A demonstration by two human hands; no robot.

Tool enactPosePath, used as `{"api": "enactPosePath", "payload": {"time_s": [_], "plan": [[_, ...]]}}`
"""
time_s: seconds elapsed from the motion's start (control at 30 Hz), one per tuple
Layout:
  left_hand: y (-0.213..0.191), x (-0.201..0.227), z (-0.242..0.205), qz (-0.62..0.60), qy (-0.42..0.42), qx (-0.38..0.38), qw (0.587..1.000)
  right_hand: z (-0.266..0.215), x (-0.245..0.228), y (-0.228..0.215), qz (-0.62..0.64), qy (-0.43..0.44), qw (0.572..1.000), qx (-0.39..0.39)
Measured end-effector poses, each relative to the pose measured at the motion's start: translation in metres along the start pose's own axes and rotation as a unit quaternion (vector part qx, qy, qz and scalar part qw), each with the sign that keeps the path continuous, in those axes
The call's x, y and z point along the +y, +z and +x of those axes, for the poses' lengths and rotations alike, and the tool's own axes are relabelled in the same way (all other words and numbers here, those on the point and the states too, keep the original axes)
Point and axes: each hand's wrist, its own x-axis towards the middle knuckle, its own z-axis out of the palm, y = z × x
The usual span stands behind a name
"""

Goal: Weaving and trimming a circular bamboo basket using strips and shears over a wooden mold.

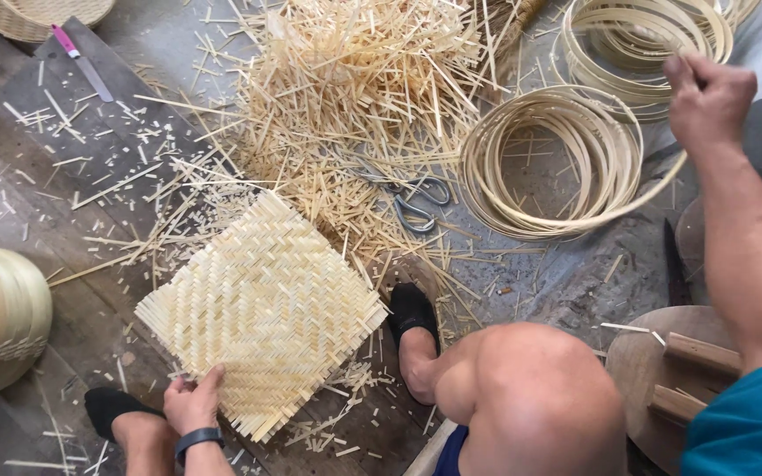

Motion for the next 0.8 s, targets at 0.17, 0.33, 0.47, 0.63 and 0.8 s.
{"api": "enactPosePath", "payload": {"time_s": [0.17,0.33,0.47,0.63,0.8], "plan": [[-0.015,0.134,-0.06,0.287,0.318,0.224,0.876,-0.015,-0.156,0.001,0.027,-0.304,0.951,-0.058],[-0.013,0.299,-0.137,-0.032,0.439,-0.136,0.887,-0.069,-0.317,0.034,0.103,-0.513,0.81,-0.265],[0.0,0.345,-0.168,-0.203,0.251,-0.404,0.856,-0.111,-0.421,0.066,0.152,-0.55,0.751,-0.332],[-0.031,0.297,-0.111,-0.45,-0.04,-0.387,0.804,-0.099,-0.437,0.092,0.086,-0.16,0.802,-0.569],[-0.038,0.241,-0.089,-0.451,-0.111,-0.379,0.8,-0.12,-0.431,0.129,0.187,-0.031,0.777,-0.6]]}}
